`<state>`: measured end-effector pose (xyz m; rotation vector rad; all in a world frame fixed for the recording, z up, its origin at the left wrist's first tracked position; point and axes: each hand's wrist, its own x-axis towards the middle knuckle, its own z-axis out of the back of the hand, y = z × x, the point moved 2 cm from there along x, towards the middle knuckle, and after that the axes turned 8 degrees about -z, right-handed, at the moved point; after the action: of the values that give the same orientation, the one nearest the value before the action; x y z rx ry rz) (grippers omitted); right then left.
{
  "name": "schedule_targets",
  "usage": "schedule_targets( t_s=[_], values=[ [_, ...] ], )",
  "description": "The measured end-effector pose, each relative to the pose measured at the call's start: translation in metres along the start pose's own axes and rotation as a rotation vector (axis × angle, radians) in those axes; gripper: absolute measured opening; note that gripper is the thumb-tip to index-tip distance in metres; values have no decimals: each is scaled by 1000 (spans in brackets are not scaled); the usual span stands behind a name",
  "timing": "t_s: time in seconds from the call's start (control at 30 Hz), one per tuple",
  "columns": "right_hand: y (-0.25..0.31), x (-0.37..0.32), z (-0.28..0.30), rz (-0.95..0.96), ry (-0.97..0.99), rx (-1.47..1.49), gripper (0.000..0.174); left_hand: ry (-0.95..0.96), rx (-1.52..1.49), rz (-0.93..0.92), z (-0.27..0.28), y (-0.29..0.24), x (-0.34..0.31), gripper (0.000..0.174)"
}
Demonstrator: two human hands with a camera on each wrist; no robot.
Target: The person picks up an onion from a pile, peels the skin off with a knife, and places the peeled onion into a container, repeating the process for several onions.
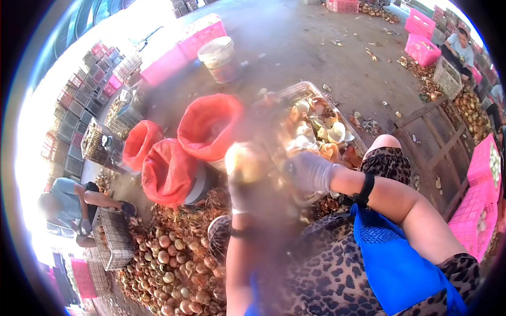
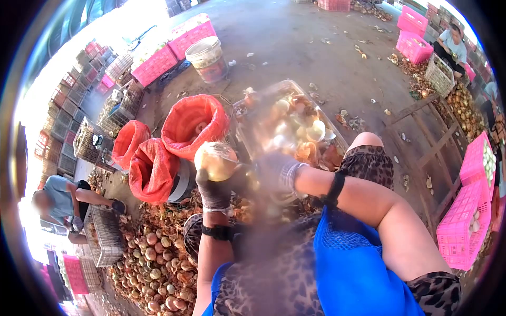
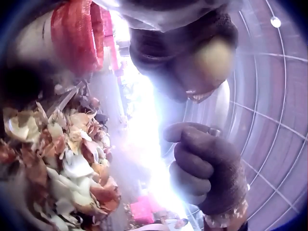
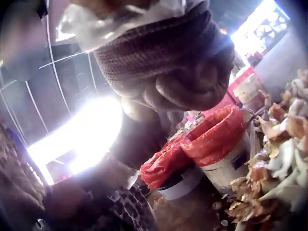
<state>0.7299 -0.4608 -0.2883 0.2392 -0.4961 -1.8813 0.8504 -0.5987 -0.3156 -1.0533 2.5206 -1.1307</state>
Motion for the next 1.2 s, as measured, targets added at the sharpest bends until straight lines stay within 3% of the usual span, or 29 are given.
schedule_targets(
  t_s=[0.07,0.13,0.23,0.3,0.37,0.47,0.5,0.57,0.7,0.8,0.93,1.03,1.07,1.1,1.2],
  values=[
    [-3,5,-5,73,39,-97,18,31,152,-81,-13,-7,-6,77],
    [-1,6,-8,77,146,-231,26,65,40,-63,-6,-5,-9,77],
    [9,6,3,-106,203,-253,24,32,-80,10,-5,-6,-11,77],
    [12,10,9,-93,232,-294,23,29,-246,68,0,-2,-9,75],
    [7,16,12,-97,203,-307,21,51,-10,-11,9,-4,-6,79],
    [0,16,12,-146,135,-286,19,36,96,-9,11,-3,-1,85],
    [0,17,15,-163,136,-285,19,47,-113,69,30,8,5,84],
    [2,18,20,-138,148,-287,19,-154,-249,111,32,13,-5,78],
    [2,24,34,-60,184,-332,20,-182,-374,145,20,6,-7,76],
    [-5,28,20,-67,176,-422,21,1,64,-53,-2,-6,-7,75],
    [-23,30,-36,173,178,-321,22,58,-3,-86,2,-6,-7,70],
    [-35,18,-71,393,86,182,21,28,586,-298,-18,-15,-10,68],
    [-20,15,-55,356,159,9,22,10,698,-340,-21,-14,-11,67],
    [-5,11,-37,316,228,-166,24,-9,681,-347,-20,-11,-10,66],
    [-2,5,-19,91,90,-282,25,-44,106,-105,-11,-2,-3,63]
  ],
)
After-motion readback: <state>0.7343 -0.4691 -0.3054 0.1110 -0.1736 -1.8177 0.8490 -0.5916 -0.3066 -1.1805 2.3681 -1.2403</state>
